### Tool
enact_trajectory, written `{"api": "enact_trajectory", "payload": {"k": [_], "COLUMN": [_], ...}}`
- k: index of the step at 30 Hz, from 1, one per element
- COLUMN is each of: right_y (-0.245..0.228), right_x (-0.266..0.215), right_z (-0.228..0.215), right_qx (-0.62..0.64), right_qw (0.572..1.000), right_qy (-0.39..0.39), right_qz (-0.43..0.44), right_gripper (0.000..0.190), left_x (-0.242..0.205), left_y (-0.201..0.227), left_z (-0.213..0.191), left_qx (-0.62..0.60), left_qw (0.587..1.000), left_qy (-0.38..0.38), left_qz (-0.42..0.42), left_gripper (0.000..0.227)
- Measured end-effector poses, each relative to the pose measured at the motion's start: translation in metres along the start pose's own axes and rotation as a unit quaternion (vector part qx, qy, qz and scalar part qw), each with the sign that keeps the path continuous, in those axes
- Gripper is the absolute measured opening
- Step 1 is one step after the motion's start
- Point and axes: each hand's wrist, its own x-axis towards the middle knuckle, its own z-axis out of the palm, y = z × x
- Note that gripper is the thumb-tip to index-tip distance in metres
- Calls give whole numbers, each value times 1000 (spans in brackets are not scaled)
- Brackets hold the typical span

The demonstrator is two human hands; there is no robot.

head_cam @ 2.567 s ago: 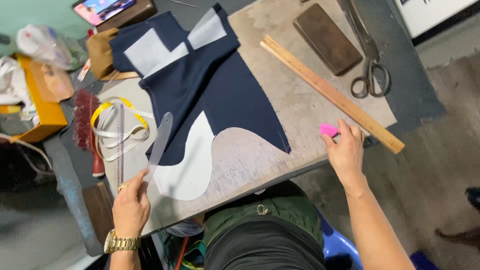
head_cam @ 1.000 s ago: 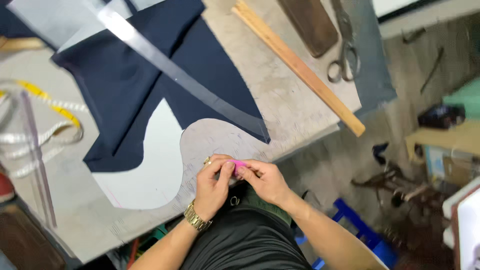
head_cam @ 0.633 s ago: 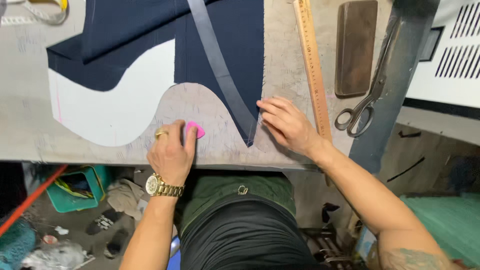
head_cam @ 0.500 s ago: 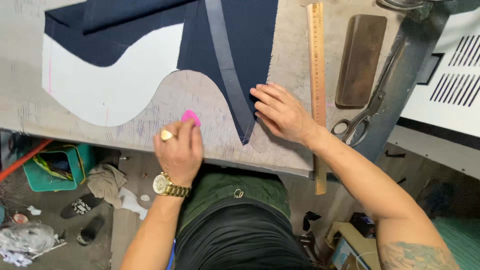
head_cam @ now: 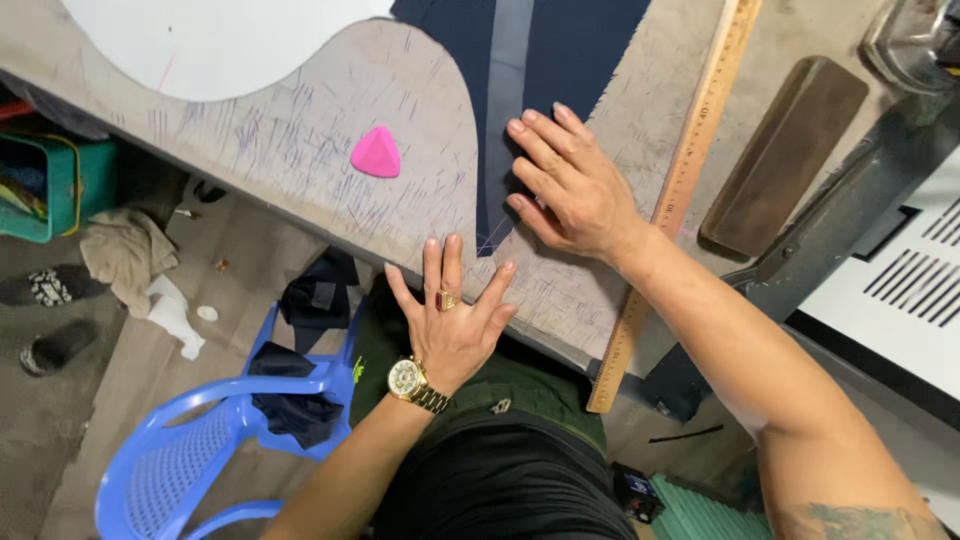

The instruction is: The person cuts a dark blue fabric panel using shears, then uses a ruler and a pink chalk block to mark lines on a curved fabric section while holding it down by hand.

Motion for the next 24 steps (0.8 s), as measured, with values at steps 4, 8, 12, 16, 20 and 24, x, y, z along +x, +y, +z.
{"api": "enact_trajectory", "payload": {"k": [4, 8, 12, 16, 20, 24], "right_y": [0, -1, 0, 1, 1, 3], "right_x": [-5, -3, -3, -5, -5, -5], "right_z": [-8, -10, -10, -9, -9, -9], "right_qx": [25, 27, 31, 26, 24, 21], "right_qw": [993, 993, 992, 994, 993, 993], "right_qy": [-114, -114, -118, -108, -112, -111], "right_qz": [18, 25, 22, 17, 15, 13], "right_gripper": [26, 24, 23, 24, 23, 23], "left_x": [-14, -16, -17, -15, -16, -19], "left_y": [8, 8, 9, 9, 7, 7], "left_z": [17, 25, 29, 32, 34, 39], "left_qx": [11, -7, -26, -39, -51, -66], "left_qw": [997, 997, 995, 994, 992, 991], "left_qy": [-19, 11, 13, 63, 86, 88], "left_qz": [-76, -81, -94, -82, -73, -79], "left_gripper": [47, 47, 44, 38, 34, 31]}}
